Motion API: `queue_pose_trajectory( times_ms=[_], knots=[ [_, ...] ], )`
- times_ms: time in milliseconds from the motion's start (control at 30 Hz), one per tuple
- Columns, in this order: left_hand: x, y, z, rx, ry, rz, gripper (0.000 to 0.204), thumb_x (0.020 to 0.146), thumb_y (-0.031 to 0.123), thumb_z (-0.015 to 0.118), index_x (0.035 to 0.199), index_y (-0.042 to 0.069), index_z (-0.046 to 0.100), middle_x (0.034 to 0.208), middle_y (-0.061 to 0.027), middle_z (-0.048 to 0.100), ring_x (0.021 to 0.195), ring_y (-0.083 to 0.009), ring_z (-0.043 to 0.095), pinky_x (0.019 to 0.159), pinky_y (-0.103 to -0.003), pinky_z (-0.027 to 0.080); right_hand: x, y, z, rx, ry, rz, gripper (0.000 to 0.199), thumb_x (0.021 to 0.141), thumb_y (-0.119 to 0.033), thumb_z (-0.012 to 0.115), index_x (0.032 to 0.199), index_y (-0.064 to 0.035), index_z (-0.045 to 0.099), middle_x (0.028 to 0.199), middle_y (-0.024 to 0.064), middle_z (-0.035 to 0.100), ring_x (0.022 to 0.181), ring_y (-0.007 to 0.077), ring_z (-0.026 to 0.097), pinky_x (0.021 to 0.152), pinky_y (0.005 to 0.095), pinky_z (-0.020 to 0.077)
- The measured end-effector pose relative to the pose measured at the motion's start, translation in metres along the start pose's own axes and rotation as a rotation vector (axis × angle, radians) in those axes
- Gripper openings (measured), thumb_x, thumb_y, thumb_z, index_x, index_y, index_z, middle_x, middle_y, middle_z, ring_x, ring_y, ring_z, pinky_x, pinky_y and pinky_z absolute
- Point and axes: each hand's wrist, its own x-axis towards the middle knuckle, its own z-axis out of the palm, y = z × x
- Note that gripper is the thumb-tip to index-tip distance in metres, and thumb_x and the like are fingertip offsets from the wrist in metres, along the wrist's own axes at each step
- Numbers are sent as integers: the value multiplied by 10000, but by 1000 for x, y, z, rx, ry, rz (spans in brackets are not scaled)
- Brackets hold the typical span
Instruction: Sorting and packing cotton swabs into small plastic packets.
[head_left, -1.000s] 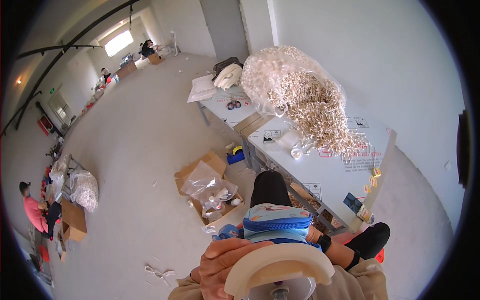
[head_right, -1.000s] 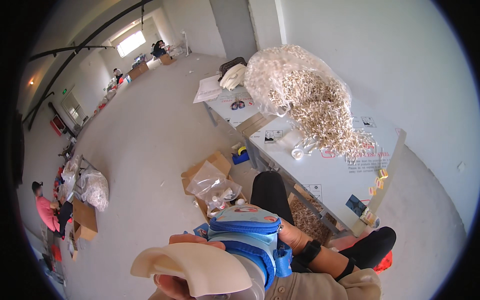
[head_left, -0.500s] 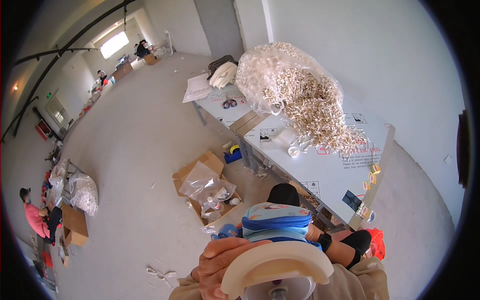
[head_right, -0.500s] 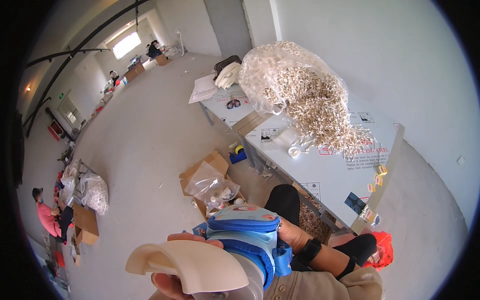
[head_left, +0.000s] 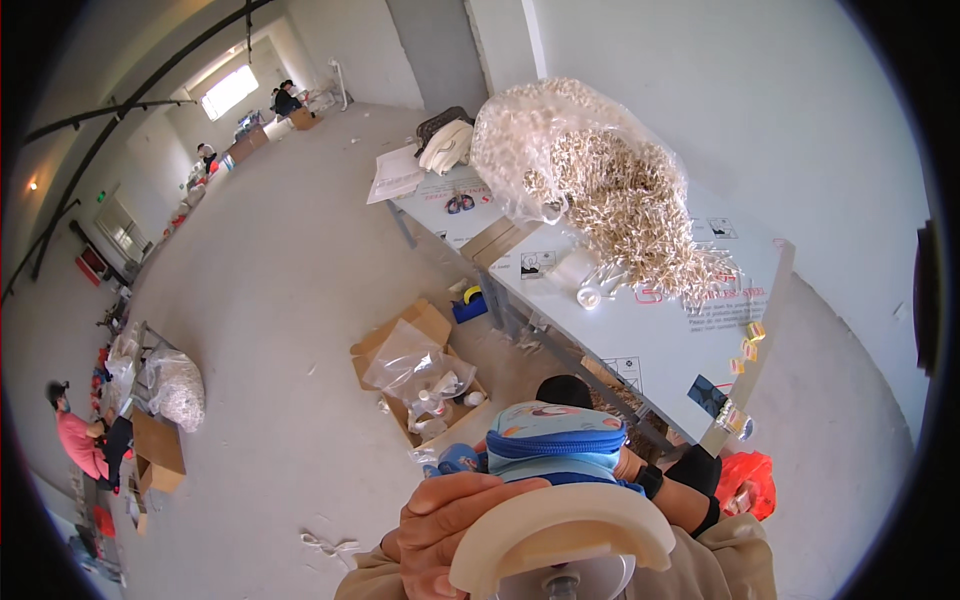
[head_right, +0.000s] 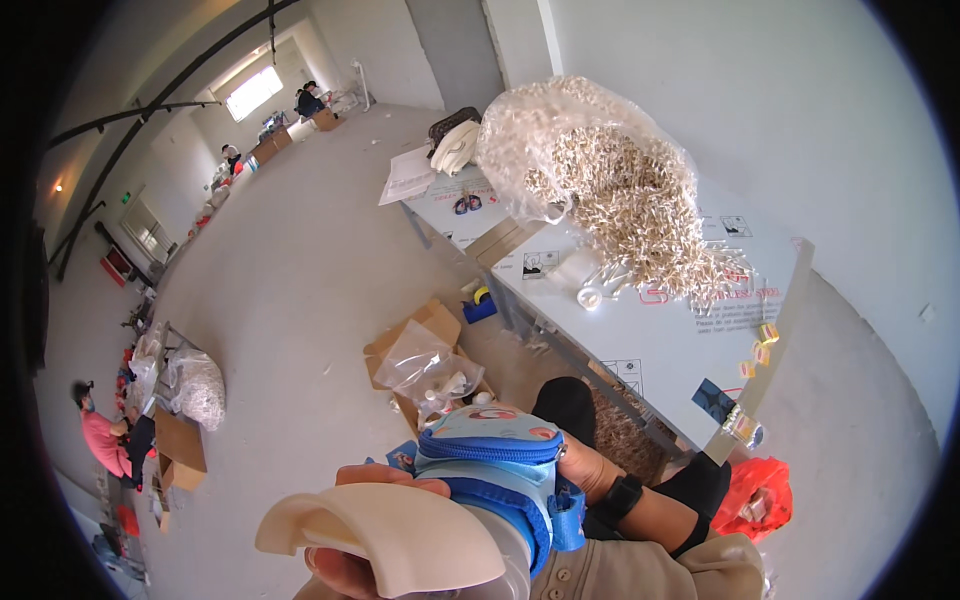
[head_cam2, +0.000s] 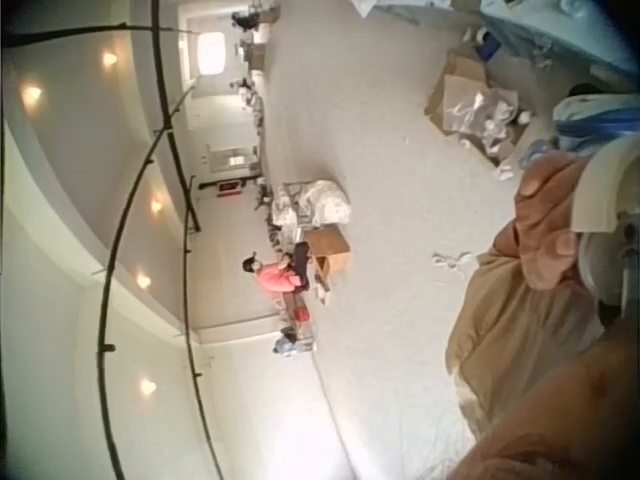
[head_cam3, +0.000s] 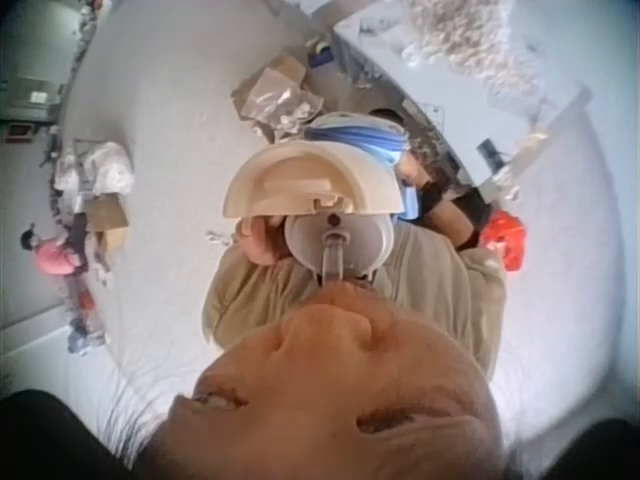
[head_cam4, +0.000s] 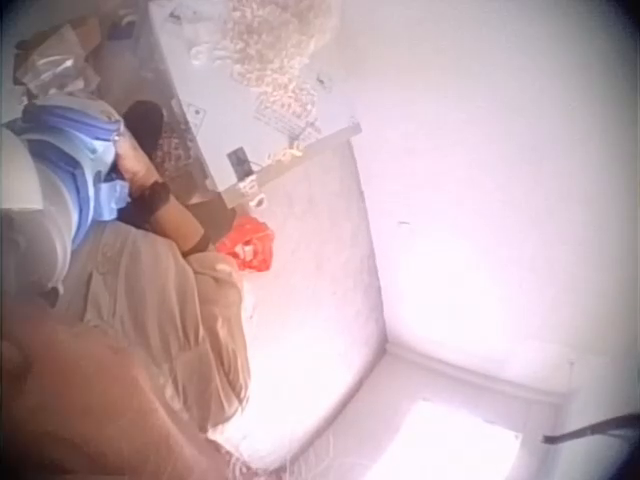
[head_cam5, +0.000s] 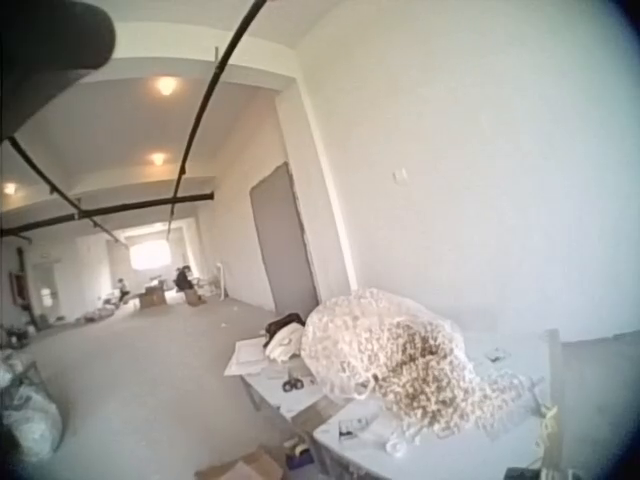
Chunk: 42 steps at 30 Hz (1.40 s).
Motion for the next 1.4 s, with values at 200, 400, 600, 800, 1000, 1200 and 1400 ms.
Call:
queue_pose_trajectory(
  times_ms=[200,400,600,800,1000,1200,1400],
  knots=[
    [-1,-20,16,-35,51,135,564,1016,384,316,1461,40,273,1490,-65,374,1300,-88,431,1149,-297,221,-2,1,-1,-38,-19,-39,718,896,-327,681,1466,-37,353,1385,115,528,1195,184,552,1030,316,441],
    [12,78,-19,290,275,-897,923,894,732,377,1291,-101,395,1113,-241,646,820,-262,701,801,-362,571,-7,-5,9,-89,-28,-74,725,895,-326,682,1470,-38,347,1388,116,525,1198,185,550,1030,316,441],
    [-1,83,-26,95,342,-1016,921,846,657,451,1356,-98,322,1212,-210,565,1006,-225,623,930,-369,489,-3,-9,20,15,18,-38,730,896,-317,684,1478,-47,335,1393,121,519,1193,184,553,1026,314,444],
    [-23,74,-31,-414,243,-1037,590,981,366,420,1439,12,310,1429,-111,431,1238,-91,498,1095,-333,367,-2,-9,19,107,20,52,729,896,-321,684,1476,-46,337,1378,119,533,1165,173,571,1008,308,459],
    [7,55,-34,-206,98,-974,651,895,360,581,1381,-25,384,1387,-154,466,1215,-170,521,1050,-344,407,5,-3,0,-80,-14,-10,719,899,-324,680,1469,-39,348,1359,117,550,1158,166,575,995,303,468],
    [42,35,-36,-14,-62,-897,720,809,353,743,1323,-62,459,1344,-197,501,1192,-249,544,1005,-355,446,-13,4,-17,-85,104,6,738,862,-284,727,1459,-52,360,1372,110,534,1173,184,565,1011,323,457],
    [35,-19,-33,105,-254,-633,1400,538,384,954,1485,-102,44,1432,-252,398,1295,-305,455,1086,-410,343,16,3,-27,-353,204,-139,740,849,-274,738,1451,-57,367,1374,107,530,1179,190,561,1016,332,454]
  ],
)
